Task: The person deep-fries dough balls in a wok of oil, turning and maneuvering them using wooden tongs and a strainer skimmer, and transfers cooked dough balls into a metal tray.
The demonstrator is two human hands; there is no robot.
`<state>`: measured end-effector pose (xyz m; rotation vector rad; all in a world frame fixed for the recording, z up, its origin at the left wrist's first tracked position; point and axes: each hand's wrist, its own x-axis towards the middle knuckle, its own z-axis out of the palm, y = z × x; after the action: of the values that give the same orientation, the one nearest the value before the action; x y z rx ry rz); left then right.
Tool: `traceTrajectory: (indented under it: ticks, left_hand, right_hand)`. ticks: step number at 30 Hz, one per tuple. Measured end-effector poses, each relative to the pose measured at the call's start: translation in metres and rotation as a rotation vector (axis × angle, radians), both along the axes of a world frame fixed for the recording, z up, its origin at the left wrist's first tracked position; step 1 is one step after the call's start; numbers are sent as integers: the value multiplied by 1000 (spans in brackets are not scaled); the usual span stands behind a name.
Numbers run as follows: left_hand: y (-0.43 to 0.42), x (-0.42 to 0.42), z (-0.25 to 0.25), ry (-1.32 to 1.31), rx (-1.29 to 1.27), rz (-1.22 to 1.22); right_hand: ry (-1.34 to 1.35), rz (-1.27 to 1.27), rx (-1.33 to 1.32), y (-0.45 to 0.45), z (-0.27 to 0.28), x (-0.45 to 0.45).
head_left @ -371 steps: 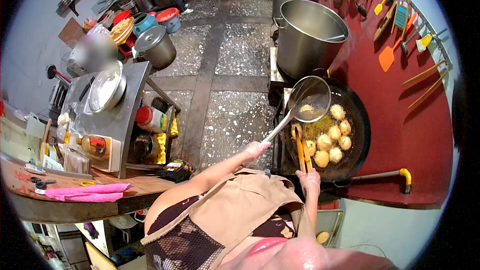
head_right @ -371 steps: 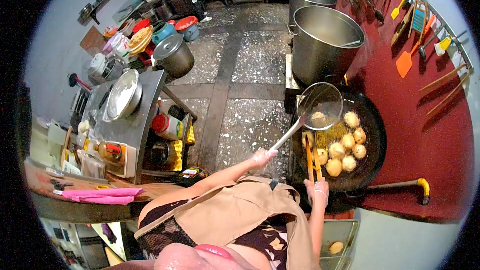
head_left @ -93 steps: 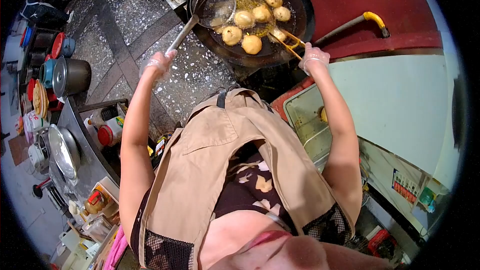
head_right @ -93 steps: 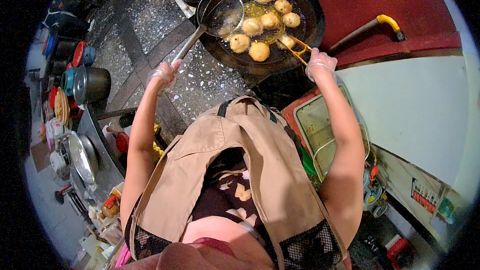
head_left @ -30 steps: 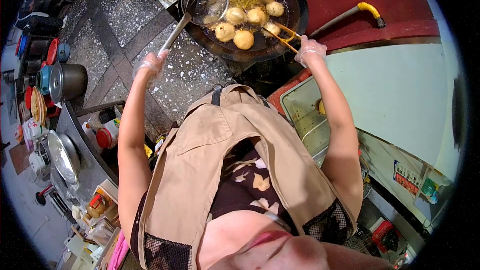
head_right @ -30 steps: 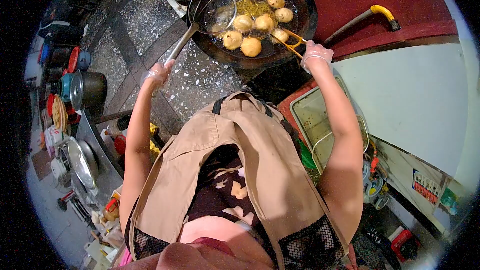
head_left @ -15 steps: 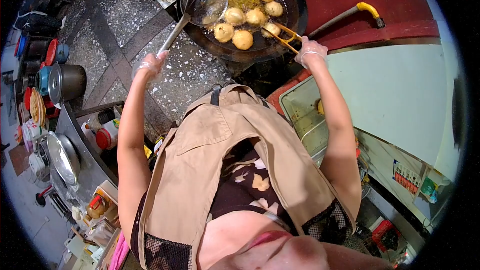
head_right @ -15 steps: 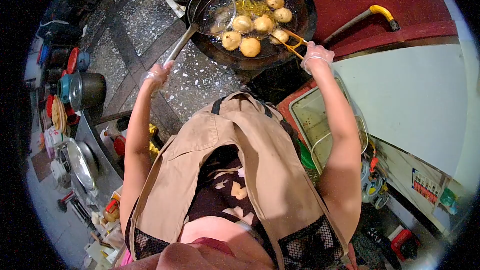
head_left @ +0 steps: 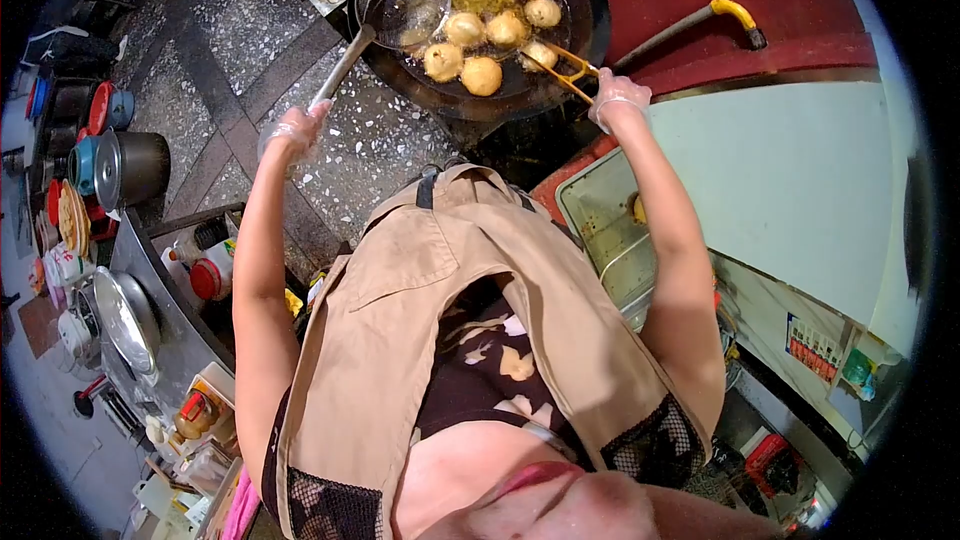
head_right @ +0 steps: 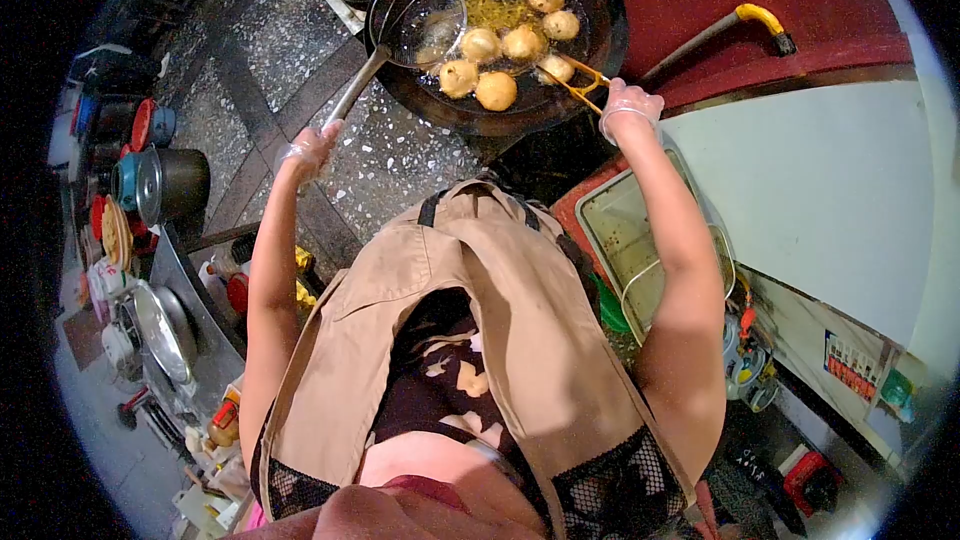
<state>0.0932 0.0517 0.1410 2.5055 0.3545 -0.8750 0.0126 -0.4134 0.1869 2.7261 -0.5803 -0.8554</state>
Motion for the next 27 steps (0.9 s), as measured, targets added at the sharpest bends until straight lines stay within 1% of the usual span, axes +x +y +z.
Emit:
traceTrajectory:
  ticks: [3,5,9,11,13,17,20,22,24,26,27]
  left_hand:
    - [1,0,0,10,4,13]
    - [2,2,-4,-52,94,-87]
    - [-2,1,5,-15,64,-28]
    - [-1,0,5,-41,89,-63]
    - [4,3,-6,-49,87,-82]
    - [12,7,-17,-77,78,-132]
    - [10,6,-11,-40,62,-107]
    - [4,2,-3,-34,57,-84]
    - [-1,-2,3,-30,53,-64]
    - [-2,-4,7,-9,39,-33]
    - [-2,-3,7,-12,42,-34]
  right_hand:
    - [-10,18,-36,1,1,-2]
    - [-52,79,-40,-1,-3,-2]
    - [-31,96,-63,1,-6,-4]
    - [-37,96,-60,0,-6,-5]
    - [-42,92,-60,-2,-4,-7]
    - [-112,96,-60,-1,10,-12]
    - [-157,64,-36,5,29,-24]
    - [-156,-22,51,11,35,-30]
    - [-212,-112,393,6,15,-38]
    - [-222,-180,792,14,-8,-39]
    - [-233,-208,828,15,-30,-39]
